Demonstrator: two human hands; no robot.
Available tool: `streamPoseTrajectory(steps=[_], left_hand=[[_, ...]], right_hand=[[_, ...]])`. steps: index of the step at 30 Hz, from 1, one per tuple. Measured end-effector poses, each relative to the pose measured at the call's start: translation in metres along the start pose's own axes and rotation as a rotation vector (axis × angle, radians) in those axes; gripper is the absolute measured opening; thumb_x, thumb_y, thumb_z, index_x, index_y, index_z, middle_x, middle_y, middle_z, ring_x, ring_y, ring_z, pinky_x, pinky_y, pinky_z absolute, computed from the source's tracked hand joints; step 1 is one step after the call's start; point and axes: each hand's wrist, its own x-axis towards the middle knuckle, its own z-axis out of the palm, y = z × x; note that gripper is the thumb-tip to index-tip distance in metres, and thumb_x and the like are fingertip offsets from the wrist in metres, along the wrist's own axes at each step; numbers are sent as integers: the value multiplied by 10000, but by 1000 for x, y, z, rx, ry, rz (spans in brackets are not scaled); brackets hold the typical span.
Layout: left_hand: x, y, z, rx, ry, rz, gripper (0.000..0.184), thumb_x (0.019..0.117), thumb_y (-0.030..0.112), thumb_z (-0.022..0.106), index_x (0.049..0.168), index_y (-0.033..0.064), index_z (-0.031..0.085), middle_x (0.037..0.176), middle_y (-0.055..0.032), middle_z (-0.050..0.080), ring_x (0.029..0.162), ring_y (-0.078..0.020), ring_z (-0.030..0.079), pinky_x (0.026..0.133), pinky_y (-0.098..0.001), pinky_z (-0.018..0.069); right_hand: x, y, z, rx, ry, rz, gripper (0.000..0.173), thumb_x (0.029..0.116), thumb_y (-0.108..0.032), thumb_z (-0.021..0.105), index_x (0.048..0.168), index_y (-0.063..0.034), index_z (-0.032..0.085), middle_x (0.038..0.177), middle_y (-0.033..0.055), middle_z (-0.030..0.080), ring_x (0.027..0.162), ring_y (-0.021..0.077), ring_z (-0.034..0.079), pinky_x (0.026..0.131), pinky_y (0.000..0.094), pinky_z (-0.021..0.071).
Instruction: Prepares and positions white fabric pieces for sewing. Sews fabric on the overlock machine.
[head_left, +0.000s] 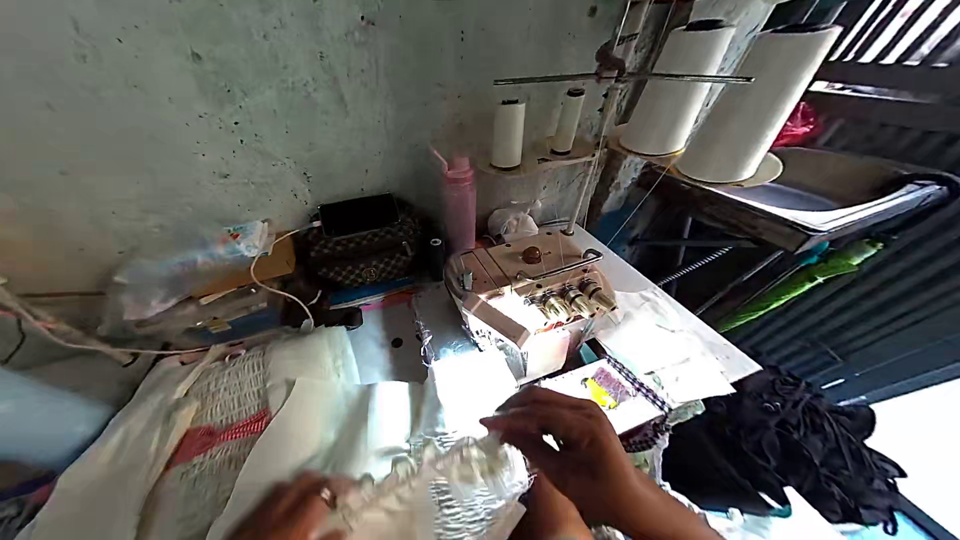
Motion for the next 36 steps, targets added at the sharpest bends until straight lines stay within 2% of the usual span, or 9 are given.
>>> streamPoseTrajectory(steps=[5, 9, 11, 13, 18, 23, 26, 31, 36], left_hand=[[52, -12, 2, 337, 693, 386, 207, 1067, 247, 462, 1198, 237, 621, 1061, -54, 555, 962, -213, 523, 888, -294, 389], [54, -25, 70, 264, 365, 304, 243, 899, 146, 619, 1069, 198, 784, 1062, -129, 724, 957, -376, 671, 806, -531, 509], [50, -22, 86, 145, -79, 145, 384, 829, 162, 769, 1208, 104, 764, 1226, -223, 701, 1103, -494, 651, 885, -702, 467], [54, -15, 85, 2, -365, 17, 615, 820, 321, 832, 1319, 3, 668, 1350, -241, 637, 1232, -483, 598, 991, -695, 428], [105, 0, 102, -5, 197, 107, 374, 934, 366, 598, 1080, 47, 729, 1148, -136, 715, 1060, -385, 661, 836, -589, 498], [151, 34, 120, 98, -102, 39, 539, 813, 330, 791, 1186, -49, 706, 1304, -247, 654, 1306, -427, 550, 1088, -665, 297], [150, 29, 133, 144, 84, 176, 414, 769, 315, 717, 1016, -15, 748, 1110, -177, 737, 1150, -380, 663, 1020, -699, 340], [148, 20, 132, 55, 42, 176, 341, 788, 265, 703, 1010, 6, 719, 969, -125, 745, 988, -314, 703, 966, -642, 369], [150, 16, 123, 38, -17, 174, 473, 694, 204, 773, 1071, -72, 700, 980, -181, 731, 975, -352, 684, 981, -644, 356]], right_hand=[[14, 6, -14, -344, 110, -238, 87, 1018, -183, 635, 1080, -170, 694, 1129, 35, 616, 958, 11, 602, 836, 97, 490], [-40, 46, -8, -508, 121, -4, 134, 919, -218, 691, 1009, -283, 767, 996, 34, 664, 847, 81, 637, 682, 189, 535], [-68, 68, 0, -509, 125, 153, 120, 860, -190, 717, 933, -225, 806, 932, 82, 694, 766, 142, 675, 621, 290, 575], [-86, 78, 6, -501, 134, 223, 128, 866, -189, 717, 938, -222, 817, 924, 72, 692, 740, 122, 662, 621, 274, 571], [-90, 74, 10, -379, 130, 256, 162, 845, -211, 699, 969, -192, 802, 974, 61, 662, 803, 36, 621, 674, 163, 529], [-66, 69, 6, -428, 245, 361, 426, 843, -484, 746, 932, -76, 661, 935, 63, 644, 703, 50, 545, 563, 183, 442], [-41, 66, 8, -589, 207, 501, 674, 733, -683, 728, 974, -53, 708, 1030, 127, 685, 762, 194, 676, 555, 374, 539], [-26, 73, 12, -564, 174, 517, 240, 756, -258, 740, 845, -35, 746, 969, 146, 703, 750, 235, 702, 582, 427, 563], [-34, 86, 10, -456, 219, 435, 123, 831, -160, 679, 862, -64, 749, 830, 44, 716, 728, 122, 684, 639, 313, 568]])
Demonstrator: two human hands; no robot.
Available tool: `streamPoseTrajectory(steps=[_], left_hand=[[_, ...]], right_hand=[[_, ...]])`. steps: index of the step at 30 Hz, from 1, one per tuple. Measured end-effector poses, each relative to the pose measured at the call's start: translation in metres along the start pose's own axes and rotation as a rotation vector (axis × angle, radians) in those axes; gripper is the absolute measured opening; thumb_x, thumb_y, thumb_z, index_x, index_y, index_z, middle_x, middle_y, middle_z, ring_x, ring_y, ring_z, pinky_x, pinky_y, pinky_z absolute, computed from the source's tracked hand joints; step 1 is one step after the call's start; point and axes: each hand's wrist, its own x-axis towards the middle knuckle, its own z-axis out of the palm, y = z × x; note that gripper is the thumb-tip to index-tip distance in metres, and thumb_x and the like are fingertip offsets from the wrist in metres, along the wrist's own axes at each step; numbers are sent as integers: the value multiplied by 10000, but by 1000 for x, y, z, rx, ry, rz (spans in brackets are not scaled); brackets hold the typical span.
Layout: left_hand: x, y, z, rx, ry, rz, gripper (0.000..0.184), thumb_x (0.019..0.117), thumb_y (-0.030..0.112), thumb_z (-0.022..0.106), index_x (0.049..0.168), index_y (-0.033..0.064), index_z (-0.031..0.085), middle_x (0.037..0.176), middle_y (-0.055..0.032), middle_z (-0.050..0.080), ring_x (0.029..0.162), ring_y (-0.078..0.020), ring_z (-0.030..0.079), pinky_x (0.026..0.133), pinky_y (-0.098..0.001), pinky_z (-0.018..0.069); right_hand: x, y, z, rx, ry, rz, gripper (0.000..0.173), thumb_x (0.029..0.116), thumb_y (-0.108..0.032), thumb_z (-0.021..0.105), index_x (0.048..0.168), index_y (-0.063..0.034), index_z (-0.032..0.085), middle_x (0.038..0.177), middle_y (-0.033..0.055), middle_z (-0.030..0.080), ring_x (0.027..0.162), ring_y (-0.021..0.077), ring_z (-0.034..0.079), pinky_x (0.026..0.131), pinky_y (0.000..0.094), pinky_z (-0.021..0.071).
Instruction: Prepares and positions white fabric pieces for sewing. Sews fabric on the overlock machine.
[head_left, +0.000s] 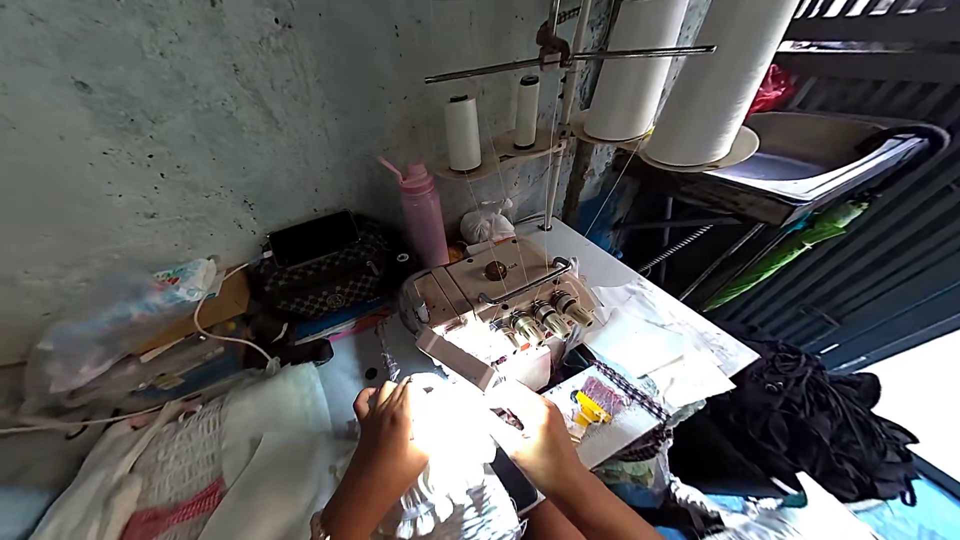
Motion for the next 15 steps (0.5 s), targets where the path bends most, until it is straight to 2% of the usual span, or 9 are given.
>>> streamPoseTrajectory(steps=[2, 4, 5, 6, 7, 9, 11, 13, 15], left_hand=[[5, -1, 3, 32, 51, 86, 439, 734, 389, 729, 914, -11, 710, 880, -127, 704, 899, -313, 681, 948, -626, 375], [11, -2, 8, 25, 90, 173, 347, 782, 404, 681, 701, 70, 634, 730, -74, 622, 797, -268, 654, 909, -569, 400], [15, -3, 10, -9, 105, 216, 337, 797, 375, 673, 624, 100, 584, 680, -54, 577, 755, -245, 625, 859, -506, 419], [18, -3, 11, -58, 112, 246, 325, 801, 346, 687, 611, 98, 596, 692, -57, 582, 761, -234, 622, 812, -443, 462], [20, -3, 10, -113, 113, 256, 285, 790, 319, 707, 646, 78, 653, 757, -74, 624, 815, -229, 642, 795, -379, 523], [21, -4, 8, -188, 112, 257, 209, 778, 243, 714, 751, 36, 723, 900, -112, 696, 922, -224, 681, 830, -316, 563], [19, -7, 9, -185, 132, 292, 136, 770, 190, 677, 753, 59, 711, 882, -83, 720, 896, -205, 688, 803, -299, 554], [16, -12, 11, -180, 113, 329, 124, 788, 224, 666, 754, 114, 713, 868, -13, 734, 886, -158, 680, 796, -282, 538], [15, -14, 12, -198, 98, 324, 158, 807, 273, 680, 749, 131, 716, 842, 12, 724, 861, -130, 664, 785, -273, 519]], right_hand=[[-1, 1, 2, 10, 26, -38, 127, 827, -160, 685, 867, -67, 760, 817, 35, 723, 711, 103, 680, 632, 284, 562], [-1, 1, 3, 31, 25, -68, 118, 826, -159, 689, 864, -74, 761, 816, 27, 725, 720, 88, 684, 637, 269, 566], [0, 2, 3, 38, 17, -78, 114, 829, -162, 692, 861, -78, 762, 821, 24, 729, 734, 84, 693, 646, 267, 573], [1, 2, 2, 35, 10, -89, 112, 828, -165, 694, 856, -79, 760, 825, 25, 732, 746, 87, 700, 653, 270, 578], [1, 2, 1, 28, 3, -98, 113, 823, -163, 693, 852, -75, 757, 827, 32, 731, 751, 95, 702, 653, 279, 578], [3, 4, -1, 12, -13, -123, 116, 830, -164, 687, 857, -79, 761, 839, 34, 734, 759, 98, 706, 653, 282, 581], [4, 6, -1, 1, -13, -149, 112, 830, -167, 684, 844, -87, 761, 829, 35, 727, 736, 102, 696, 630, 285, 571], [4, 7, -1, -16, -14, -177, 114, 811, -170, 701, 846, -96, 780, 842, 41, 730, 730, 112, 700, 615, 296, 578], [3, 8, 0, -33, -12, -201, 111, 799, -159, 704, 846, -98, 784, 854, 55, 723, 716, 128, 697, 593, 308, 577]])
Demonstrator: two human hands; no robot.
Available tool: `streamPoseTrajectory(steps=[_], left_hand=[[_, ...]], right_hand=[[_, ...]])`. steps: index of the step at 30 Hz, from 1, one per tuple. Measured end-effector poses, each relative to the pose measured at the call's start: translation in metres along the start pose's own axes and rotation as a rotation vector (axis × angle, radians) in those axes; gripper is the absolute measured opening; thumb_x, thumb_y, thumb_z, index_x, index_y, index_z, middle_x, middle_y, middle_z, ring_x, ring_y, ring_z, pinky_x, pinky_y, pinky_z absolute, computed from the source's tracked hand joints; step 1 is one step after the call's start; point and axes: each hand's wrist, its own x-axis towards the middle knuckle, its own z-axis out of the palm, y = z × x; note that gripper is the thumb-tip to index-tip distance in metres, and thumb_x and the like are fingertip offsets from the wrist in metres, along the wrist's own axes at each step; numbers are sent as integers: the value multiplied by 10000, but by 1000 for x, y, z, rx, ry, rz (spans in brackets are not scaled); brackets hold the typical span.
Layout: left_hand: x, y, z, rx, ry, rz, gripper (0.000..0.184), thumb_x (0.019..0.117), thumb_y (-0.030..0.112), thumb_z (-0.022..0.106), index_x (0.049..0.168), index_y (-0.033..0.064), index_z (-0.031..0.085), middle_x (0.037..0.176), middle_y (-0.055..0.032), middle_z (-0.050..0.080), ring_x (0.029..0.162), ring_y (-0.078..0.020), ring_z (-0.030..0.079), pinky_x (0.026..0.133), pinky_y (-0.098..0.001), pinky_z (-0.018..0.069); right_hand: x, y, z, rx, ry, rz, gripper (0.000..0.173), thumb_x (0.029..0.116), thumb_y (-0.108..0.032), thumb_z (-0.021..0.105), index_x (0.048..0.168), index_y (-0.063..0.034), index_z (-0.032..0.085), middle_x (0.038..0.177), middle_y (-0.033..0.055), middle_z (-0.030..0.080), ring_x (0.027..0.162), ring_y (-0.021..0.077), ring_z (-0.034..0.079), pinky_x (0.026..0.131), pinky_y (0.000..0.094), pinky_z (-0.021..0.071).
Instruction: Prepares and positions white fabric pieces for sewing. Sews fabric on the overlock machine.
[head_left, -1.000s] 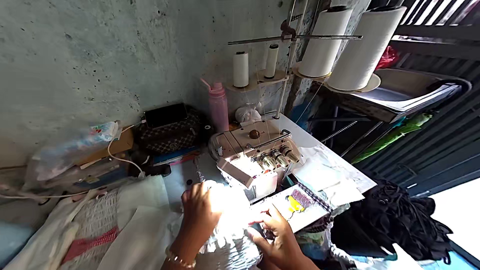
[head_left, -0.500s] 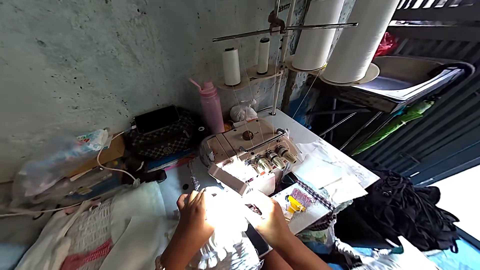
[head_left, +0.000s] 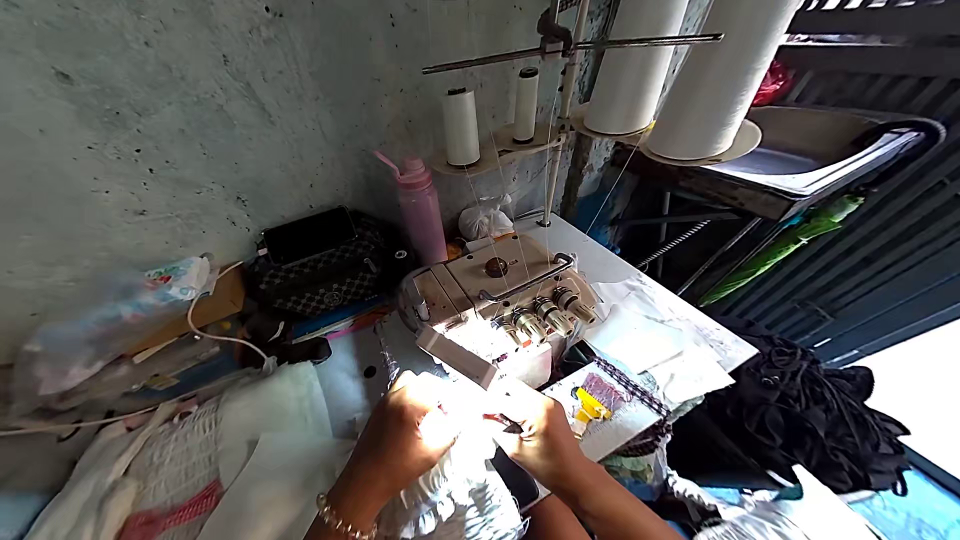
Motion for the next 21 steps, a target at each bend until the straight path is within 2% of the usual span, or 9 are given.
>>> streamPoseTrajectory(steps=[3, 5, 7, 9, 12, 14, 16, 19, 21], left_hand=[[1, 4, 4, 59, 5, -91, 170, 816, 247, 637, 780, 111, 734, 819, 0, 718, 824, -155, 668, 756, -303, 528], [2, 9, 4, 161, -36, -143, 237, 778, 286, 671, 838, 63, 726, 793, -57, 691, 797, -238, 681, 723, -382, 555], [4, 10, 1, 199, -131, -169, 330, 773, 311, 703, 881, 2, 737, 844, -125, 712, 857, -312, 709, 771, -463, 572], [6, 10, -1, 191, -200, -159, 306, 810, 311, 679, 857, 14, 738, 854, -121, 705, 884, -315, 698, 793, -465, 562], [8, 12, -3, 171, -192, -158, 300, 793, 289, 703, 808, -10, 709, 830, -145, 687, 870, -325, 695, 793, -468, 559], [9, 17, -4, 170, -181, -187, 294, 772, 251, 726, 850, -32, 718, 861, -165, 706, 878, -339, 703, 807, -490, 549], [8, 21, -6, 170, -206, -224, 295, 779, 213, 727, 903, -55, 715, 895, -192, 706, 916, -370, 700, 848, -530, 529], [5, 18, -3, 186, -203, -230, 318, 800, 263, 694, 908, -36, 707, 909, -184, 691, 944, -376, 683, 860, -534, 526], [4, 17, -2, 189, -195, -234, 328, 801, 281, 681, 905, -28, 712, 933, -186, 686, 973, -388, 666, 846, -543, 522]], right_hand=[[0, 1, 0, -10, -9, -35, 115, 790, -144, 697, 850, -110, 789, 869, 62, 713, 717, 131, 688, 583, 297, 567], [0, 2, -1, 0, -16, -73, 120, 788, -128, 697, 860, -114, 792, 890, 71, 719, 729, 135, 695, 589, 290, 569], [0, 3, -3, 10, -23, -110, 126, 788, -114, 697, 868, -124, 793, 907, 76, 725, 743, 144, 703, 595, 295, 575], [0, 5, -3, 19, -16, -117, 118, 802, -111, 689, 870, -112, 786, 894, 74, 723, 758, 143, 704, 620, 289, 579], [0, 4, -5, 80, 17, -15, 141, 835, -129, 681, 925, -51, 757, 879, 53, 746, 756, 76, 696, 678, 215, 567], [-3, 0, -9, 247, 35, 144, 184, 855, -102, 678, 1001, 0, 722, 871, 35, 717, 681, -12, 583, 642, 121, 485], [-11, -3, -13, 399, 48, 286, 161, 895, -111, 664, 1023, -20, 696, 855, -20, 680, 609, -78, 483, 561, 82, 413], [-26, -3, -16, 449, 19, 325, 137, 903, -173, 682, 973, -72, 744, 899, -42, 652, 712, -73, 524, 626, 76, 436], [-28, -5, -18, 401, -58, 300, 196, 887, -233, 728, 1001, -78, 766, 926, -25, 631, 760, -66, 532, 659, 74, 443]])
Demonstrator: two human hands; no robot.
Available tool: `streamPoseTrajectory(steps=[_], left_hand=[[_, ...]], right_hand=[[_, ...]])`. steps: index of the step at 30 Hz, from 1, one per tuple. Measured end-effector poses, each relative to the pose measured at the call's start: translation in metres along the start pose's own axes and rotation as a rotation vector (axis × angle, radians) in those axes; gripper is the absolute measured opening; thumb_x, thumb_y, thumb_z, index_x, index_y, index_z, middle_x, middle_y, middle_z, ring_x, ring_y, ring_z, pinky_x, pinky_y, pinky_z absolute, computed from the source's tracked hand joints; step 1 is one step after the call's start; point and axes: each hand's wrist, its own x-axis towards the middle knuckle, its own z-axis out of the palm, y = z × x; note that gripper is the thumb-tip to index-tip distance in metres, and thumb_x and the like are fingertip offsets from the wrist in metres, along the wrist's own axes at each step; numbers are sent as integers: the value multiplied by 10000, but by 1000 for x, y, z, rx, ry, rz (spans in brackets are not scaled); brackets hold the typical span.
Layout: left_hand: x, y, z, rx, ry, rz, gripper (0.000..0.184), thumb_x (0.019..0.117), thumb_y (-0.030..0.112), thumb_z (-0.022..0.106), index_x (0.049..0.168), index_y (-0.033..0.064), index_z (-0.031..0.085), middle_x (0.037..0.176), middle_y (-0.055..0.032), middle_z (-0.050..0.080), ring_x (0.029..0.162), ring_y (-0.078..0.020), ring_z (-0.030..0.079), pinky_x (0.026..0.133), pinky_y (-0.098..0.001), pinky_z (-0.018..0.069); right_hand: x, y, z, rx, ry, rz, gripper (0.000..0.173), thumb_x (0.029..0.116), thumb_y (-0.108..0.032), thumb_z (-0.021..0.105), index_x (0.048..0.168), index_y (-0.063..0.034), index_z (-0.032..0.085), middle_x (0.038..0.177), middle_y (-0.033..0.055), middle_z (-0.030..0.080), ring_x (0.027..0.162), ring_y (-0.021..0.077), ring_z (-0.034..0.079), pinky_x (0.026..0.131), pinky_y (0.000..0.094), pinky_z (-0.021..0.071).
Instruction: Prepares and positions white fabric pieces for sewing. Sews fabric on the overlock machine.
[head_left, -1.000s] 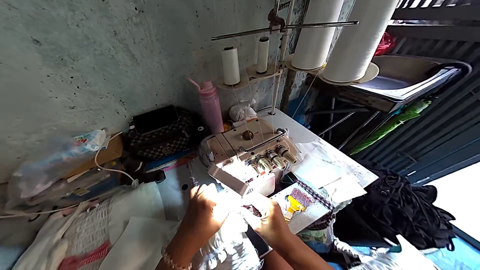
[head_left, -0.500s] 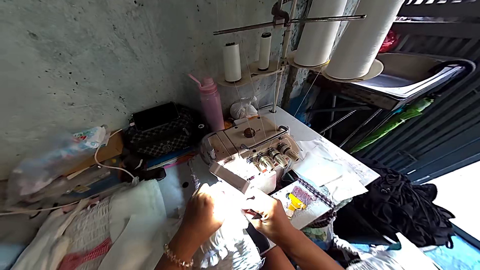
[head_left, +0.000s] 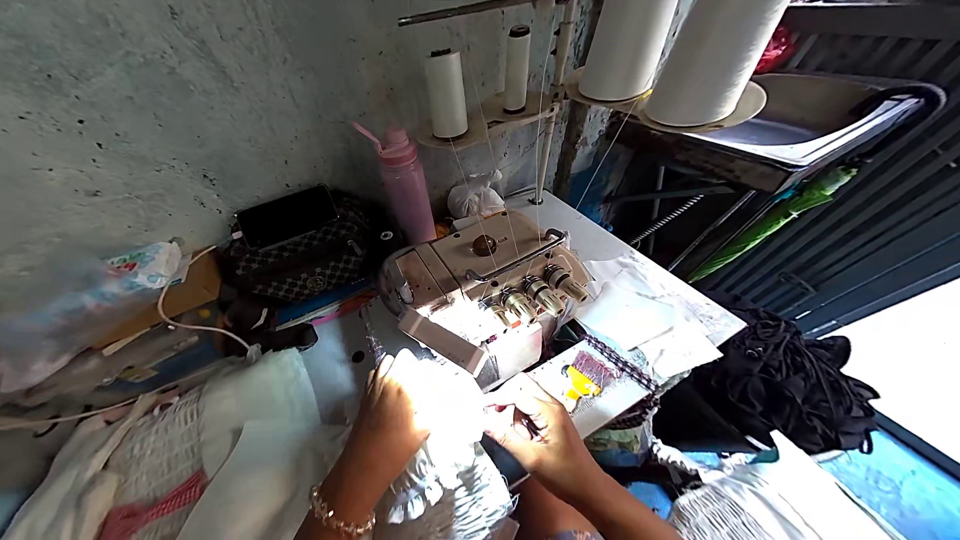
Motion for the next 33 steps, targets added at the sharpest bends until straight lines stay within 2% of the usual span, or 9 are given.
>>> streamPoseTrajectory(steps=[6, 10, 14, 18, 22, 26, 28, 31, 33], left_hand=[[-3, 6, -7, 8, -94, -40, 286, 830, 243, 650, 886, -29, 722, 946, -195, 701, 1042, -409, 645, 842, -591, 451], [-2, 7, -11, -72, -101, -42, 209, 878, 195, 631, 927, 13, 721, 875, -131, 691, 922, -321, 662, 874, -559, 424], [-1, 13, -10, -15, -8, 6, 198, 846, 189, 646, 774, 6, 672, 742, -139, 650, 800, -308, 663, 893, -552, 407], [-4, 25, -4, 187, 153, 80, 178, 818, 183, 622, 709, 57, 686, 732, -103, 675, 826, -329, 685, 893, -588, 409], [-10, 38, 1, 250, 255, 20, 208, 866, 201, 559, 776, 89, 710, 846, -111, 684, 935, -342, 662, 920, -593, 376], [-13, 34, 15, 276, 293, -16, 230, 846, 215, 555, 783, 79, 730, 912, -177, 691, 978, -407, 632, 851, -591, 376], [-13, 36, 17, 274, 316, -28, 244, 857, 220, 576, 770, 50, 729, 948, -234, 696, 956, -446, 630, 771, -567, 400], [-16, 42, 22, 184, 363, -44, 203, 838, 147, 611, 820, -13, 735, 886, -206, 687, 837, -364, 685, 713, -435, 555], [-27, 45, 27, 94, 396, -50, 248, 798, 167, 618, 900, -55, 661, 852, -190, 680, 787, -329, 698, 700, -401, 571]], right_hand=[[5, -5, 4, -288, -75, -22, 178, 846, -277, 741, 881, -103, 749, 893, 31, 679, 751, 93, 644, 622, 288, 545], [-2, -7, 1, -182, -25, 55, 176, 843, -278, 739, 864, -103, 741, 766, -37, 671, 615, -1, 539, 571, 187, 448], [-5, -13, 1, 118, -5, 217, 102, 844, -192, 782, 891, -114, 737, 766, -126, 669, 550, -111, 435, 515, 76, 354], [-1, -17, -4, -44, -55, 167, 184, 862, -224, 737, 972, -81, 772, 777, -93, 678, 592, -88, 472, 561, 98, 397], [1, -18, -7, -271, -84, 88, 243, 879, -323, 713, 821, -91, 760, 720, -10, 652, 606, 46, 553, 573, 234, 455], [0, -10, -6, 25, -125, 343, 190, 848, -297, 781, 827, -116, 726, 806, -85, 607, 636, -65, 480, 587, 115, 406], [1, -9, -4, 183, -138, 459, 119, 847, -200, 777, 812, -128, 689, 706, -118, 619, 558, -70, 513, 543, 121, 442], [1, -8, 3, 409, -91, 568, 135, 841, -60, 756, 771, -129, 664, 631, -94, 626, 481, -26, 520, 485, 149, 452], [-1, -8, 8, 480, -30, 567, 163, 816, -33, 760, 725, -134, 669, 612, -90, 621, 463, -32, 487, 459, 146, 409]])
